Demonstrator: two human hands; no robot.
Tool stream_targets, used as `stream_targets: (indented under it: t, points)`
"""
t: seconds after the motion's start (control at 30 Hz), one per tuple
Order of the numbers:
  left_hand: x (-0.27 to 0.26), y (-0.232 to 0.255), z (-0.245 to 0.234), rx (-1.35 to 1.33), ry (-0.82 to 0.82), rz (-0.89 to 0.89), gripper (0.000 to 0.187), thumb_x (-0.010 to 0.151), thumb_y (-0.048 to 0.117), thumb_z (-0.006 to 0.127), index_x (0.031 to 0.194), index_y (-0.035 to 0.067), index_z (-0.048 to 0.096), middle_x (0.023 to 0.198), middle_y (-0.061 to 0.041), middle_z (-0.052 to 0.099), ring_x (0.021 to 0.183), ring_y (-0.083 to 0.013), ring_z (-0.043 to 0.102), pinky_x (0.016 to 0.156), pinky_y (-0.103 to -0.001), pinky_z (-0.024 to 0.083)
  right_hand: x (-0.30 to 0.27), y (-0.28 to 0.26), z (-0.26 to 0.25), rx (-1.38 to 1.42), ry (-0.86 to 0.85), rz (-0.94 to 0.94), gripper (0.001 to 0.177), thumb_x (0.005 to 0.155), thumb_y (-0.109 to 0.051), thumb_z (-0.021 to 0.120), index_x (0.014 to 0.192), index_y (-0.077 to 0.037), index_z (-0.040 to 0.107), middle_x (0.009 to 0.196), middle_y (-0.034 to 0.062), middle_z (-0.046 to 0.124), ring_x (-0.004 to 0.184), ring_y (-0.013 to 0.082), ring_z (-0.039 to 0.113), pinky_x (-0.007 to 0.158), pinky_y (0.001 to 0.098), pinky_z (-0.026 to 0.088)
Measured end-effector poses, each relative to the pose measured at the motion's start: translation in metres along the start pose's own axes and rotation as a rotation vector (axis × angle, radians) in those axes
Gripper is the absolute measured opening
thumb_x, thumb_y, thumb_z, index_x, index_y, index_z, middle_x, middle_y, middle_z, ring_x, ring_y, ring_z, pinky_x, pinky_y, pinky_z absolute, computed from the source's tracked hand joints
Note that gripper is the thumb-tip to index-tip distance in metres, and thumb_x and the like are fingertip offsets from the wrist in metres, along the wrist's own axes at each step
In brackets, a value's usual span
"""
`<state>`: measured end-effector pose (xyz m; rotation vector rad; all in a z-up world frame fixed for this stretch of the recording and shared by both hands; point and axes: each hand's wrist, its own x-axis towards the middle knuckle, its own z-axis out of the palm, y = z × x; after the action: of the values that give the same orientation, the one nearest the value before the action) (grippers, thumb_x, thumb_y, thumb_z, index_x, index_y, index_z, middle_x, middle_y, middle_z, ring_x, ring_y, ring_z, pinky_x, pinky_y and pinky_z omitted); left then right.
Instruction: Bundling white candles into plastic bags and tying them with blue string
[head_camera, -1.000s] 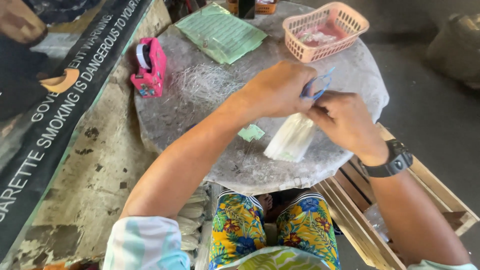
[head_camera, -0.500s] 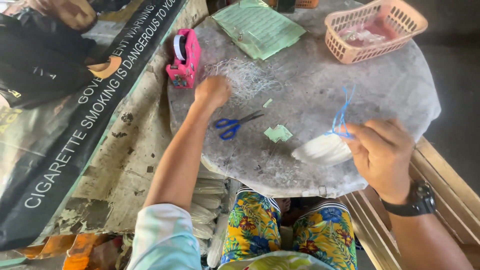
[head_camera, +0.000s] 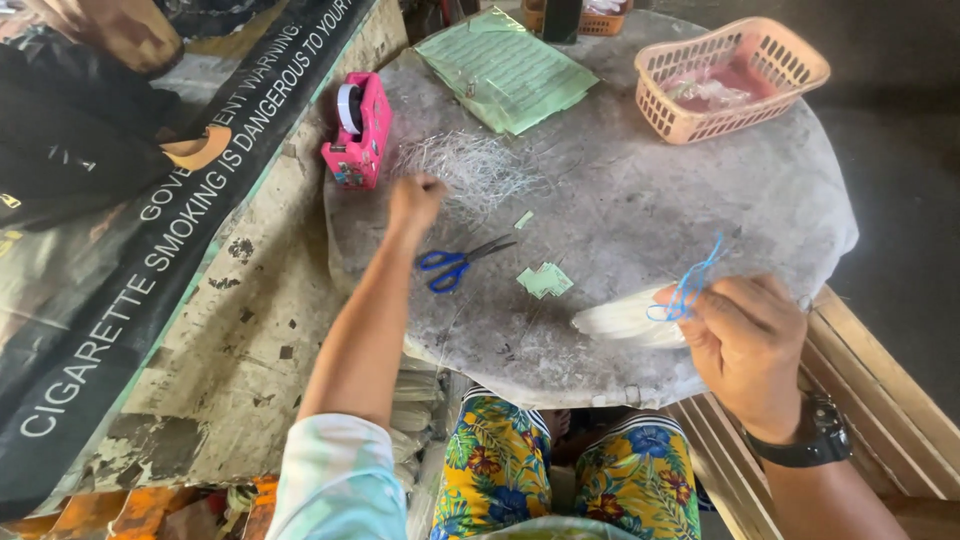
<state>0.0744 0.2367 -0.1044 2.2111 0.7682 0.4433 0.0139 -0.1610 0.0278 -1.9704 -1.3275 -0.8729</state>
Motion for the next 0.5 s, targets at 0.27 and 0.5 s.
stream_targets:
  t: [0.27,0.5]
  points:
    - [-0.027,0.106,-0.098,-0.52,-0.251,0.024,0.011,0.085,0.017,0.053,0.079,0.01,0.048,0.075,-0.008,0.061,0.095,-0.0141,0.064,0.069,-0.024,0.051,0.0,0.002,0.005,0.003,0.021,-0.041,0.027,0.088,-0.024,0.043,0.087,-0.01,0.065,0.066,0.0,0.05,0.055,0.0159,0.046,0.062,0.0281,0.033]
    - [-0.045,0.158,-0.114,-0.534,-0.388,0.163,0.01,0.088,0.007,0.047,0.078,0.011,0.046,0.072,-0.005,0.06,0.049,-0.0065,0.049,0.042,-0.017,0.037,0.0,0.004,0.012,0.005,0.051,-0.078,0.025,0.086,-0.026,0.044,0.083,-0.008,0.061,0.066,0.003,0.048,0.052,0.0176,0.044,0.058,0.0305,0.031]
